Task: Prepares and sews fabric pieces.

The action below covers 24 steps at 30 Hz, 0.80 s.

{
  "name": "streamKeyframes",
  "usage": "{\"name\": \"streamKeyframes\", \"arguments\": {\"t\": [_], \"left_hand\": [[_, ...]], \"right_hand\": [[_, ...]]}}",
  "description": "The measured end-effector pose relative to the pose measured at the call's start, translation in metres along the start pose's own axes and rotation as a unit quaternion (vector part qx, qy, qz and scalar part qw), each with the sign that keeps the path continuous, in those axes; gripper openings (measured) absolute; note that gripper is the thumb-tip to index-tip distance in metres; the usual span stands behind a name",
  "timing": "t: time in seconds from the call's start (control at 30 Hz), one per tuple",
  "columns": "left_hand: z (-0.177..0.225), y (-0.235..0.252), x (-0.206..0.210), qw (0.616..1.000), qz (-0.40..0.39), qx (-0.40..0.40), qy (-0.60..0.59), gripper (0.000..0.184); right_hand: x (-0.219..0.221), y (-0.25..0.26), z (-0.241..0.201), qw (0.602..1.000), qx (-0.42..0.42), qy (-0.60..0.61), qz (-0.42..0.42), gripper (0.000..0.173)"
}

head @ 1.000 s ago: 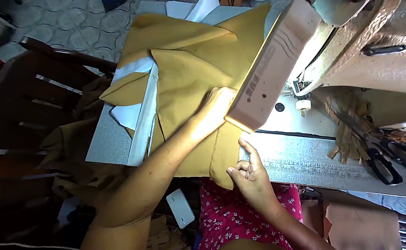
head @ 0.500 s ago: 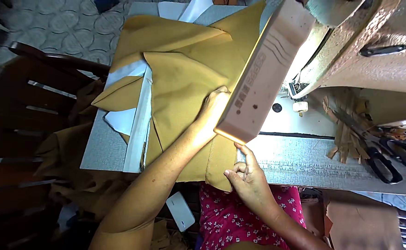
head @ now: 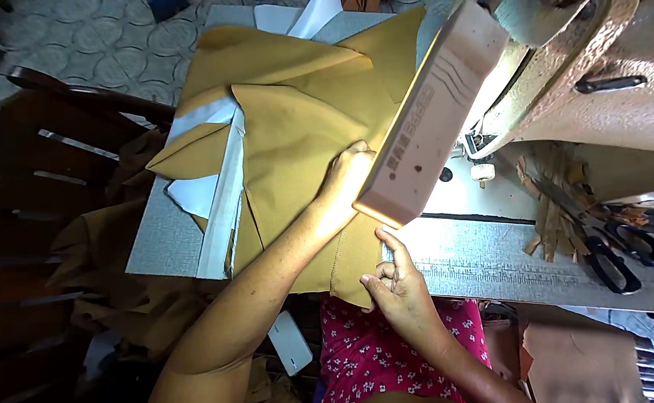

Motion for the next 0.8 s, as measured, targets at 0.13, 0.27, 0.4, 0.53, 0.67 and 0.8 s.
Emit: {"name": "streamKeyframes", "arguments": {"t": [0.13, 0.27, 0.4, 0.53, 0.67, 0.8], "left_hand": [[-0.004, -0.008, 0.011, 0.991, 0.055, 0.099, 0.078, 0.019], [-0.01, -0.024, 0.019, 0.972, 0.095, 0.178, 0.122, 0.021], [-0.007, -0.055, 0.017, 0.992, -0.017, 0.074, 0.104, 0.042], [-0.009, -0.062, 0.025, 0.994, -0.031, 0.048, 0.097, 0.051], [-0.003, -0.06, 0.029, 0.994, -0.035, 0.043, 0.099, 0.051], [0.004, -0.059, 0.033, 0.992, -0.03, 0.04, 0.118, 0.053]], "right_hand": [[0.001, 0.0, 0.0, 1.0, 0.005, 0.002, -0.012, 0.067], [-0.022, 0.006, -0.014, 0.993, 0.04, -0.034, -0.102, 0.06], [-0.095, 0.045, -0.039, 0.954, -0.067, -0.29, 0.041, 0.029], [-0.133, 0.122, -0.043, 0.868, -0.207, -0.42, 0.164, 0.032], [-0.138, 0.176, -0.019, 0.87, -0.19, -0.452, 0.053, 0.034], [-0.149, 0.192, -0.003, 0.846, -0.21, -0.49, 0.011, 0.036]]}}
Point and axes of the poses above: each hand's wrist, its own y-axis towards the middle knuckle, its own x-axis out of the palm, z = x × y, the point moved 2 cm from there along y, towards the middle knuckle, and after that the axes turned 3 degrees about y, right-handed, at the moved point
